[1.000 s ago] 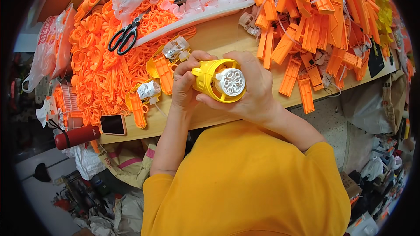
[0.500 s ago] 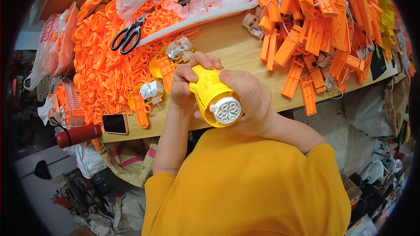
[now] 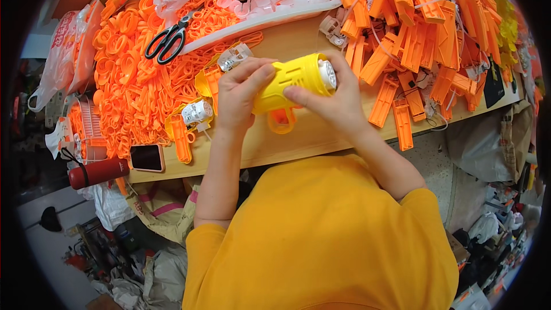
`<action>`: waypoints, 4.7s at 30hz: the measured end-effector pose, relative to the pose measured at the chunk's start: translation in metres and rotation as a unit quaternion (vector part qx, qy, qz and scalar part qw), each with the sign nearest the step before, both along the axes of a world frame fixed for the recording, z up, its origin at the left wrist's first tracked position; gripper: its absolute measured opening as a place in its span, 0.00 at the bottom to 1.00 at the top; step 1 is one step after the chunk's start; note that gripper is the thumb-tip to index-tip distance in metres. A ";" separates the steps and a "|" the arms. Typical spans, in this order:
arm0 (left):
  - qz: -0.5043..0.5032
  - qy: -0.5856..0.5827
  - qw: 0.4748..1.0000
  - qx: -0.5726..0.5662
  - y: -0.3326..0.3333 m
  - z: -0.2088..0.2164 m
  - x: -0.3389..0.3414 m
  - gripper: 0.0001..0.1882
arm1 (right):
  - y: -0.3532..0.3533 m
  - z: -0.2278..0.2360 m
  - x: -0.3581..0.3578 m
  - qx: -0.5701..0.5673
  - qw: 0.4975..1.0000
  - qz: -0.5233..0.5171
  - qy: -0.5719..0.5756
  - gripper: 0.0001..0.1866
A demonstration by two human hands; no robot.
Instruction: Assembling plastic components to build toy guns at a factory workbench.
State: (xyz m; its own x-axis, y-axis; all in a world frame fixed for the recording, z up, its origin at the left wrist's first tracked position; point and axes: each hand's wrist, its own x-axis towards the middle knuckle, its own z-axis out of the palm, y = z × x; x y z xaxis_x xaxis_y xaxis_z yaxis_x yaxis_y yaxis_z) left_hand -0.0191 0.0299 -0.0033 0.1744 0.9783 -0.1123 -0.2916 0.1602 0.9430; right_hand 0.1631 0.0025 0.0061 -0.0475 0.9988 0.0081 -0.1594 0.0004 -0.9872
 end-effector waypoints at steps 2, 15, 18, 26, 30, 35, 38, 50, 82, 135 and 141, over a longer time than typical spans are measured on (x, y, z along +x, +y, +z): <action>0.018 0.040 0.999 0.002 0.005 0.009 0.002 0.11 | 0.012 0.000 0.014 -0.030 0.998 0.052 -0.033 0.30; -0.097 0.092 0.990 0.044 0.027 0.016 -0.004 0.26 | 0.006 -0.020 0.016 -0.348 0.888 0.072 0.291 0.26; -0.014 -0.044 0.995 0.091 0.023 0.017 -0.001 0.33 | 0.001 -0.029 0.012 -0.372 0.846 0.090 0.370 0.28; 0.048 -0.061 0.932 0.354 0.013 0.020 -0.011 0.33 | -0.007 -0.049 0.011 -0.431 0.718 0.226 0.498 0.34; -0.036 -0.106 0.939 0.326 0.011 0.023 -0.011 0.35 | -0.013 -0.053 0.011 -0.380 0.696 0.439 0.422 0.37; 0.047 0.017 0.948 0.313 0.006 0.016 -0.015 0.31 | -0.018 -0.033 0.004 -0.260 0.871 0.309 0.280 0.36; 0.113 0.154 0.923 0.334 -0.003 0.021 -0.020 0.19 | -0.015 -0.036 0.004 -0.161 0.962 0.170 0.140 0.36; 0.197 0.396 0.762 0.473 -0.023 0.028 -0.003 0.18 | -0.022 -0.035 0.006 0.042 0.999 0.003 0.019 0.36; 0.092 0.299 0.829 0.463 0.014 0.024 0.020 0.17 | -0.005 -0.053 -0.007 0.291 0.907 -0.074 -0.296 0.31; -0.052 0.267 0.923 0.273 0.003 -0.006 -0.026 0.23 | -0.013 -0.037 0.014 -0.462 0.754 0.212 0.415 0.26; -0.112 0.379 0.830 0.394 0.001 0.013 -0.032 0.22 | -0.013 -0.039 0.020 -0.497 0.712 0.229 0.440 0.27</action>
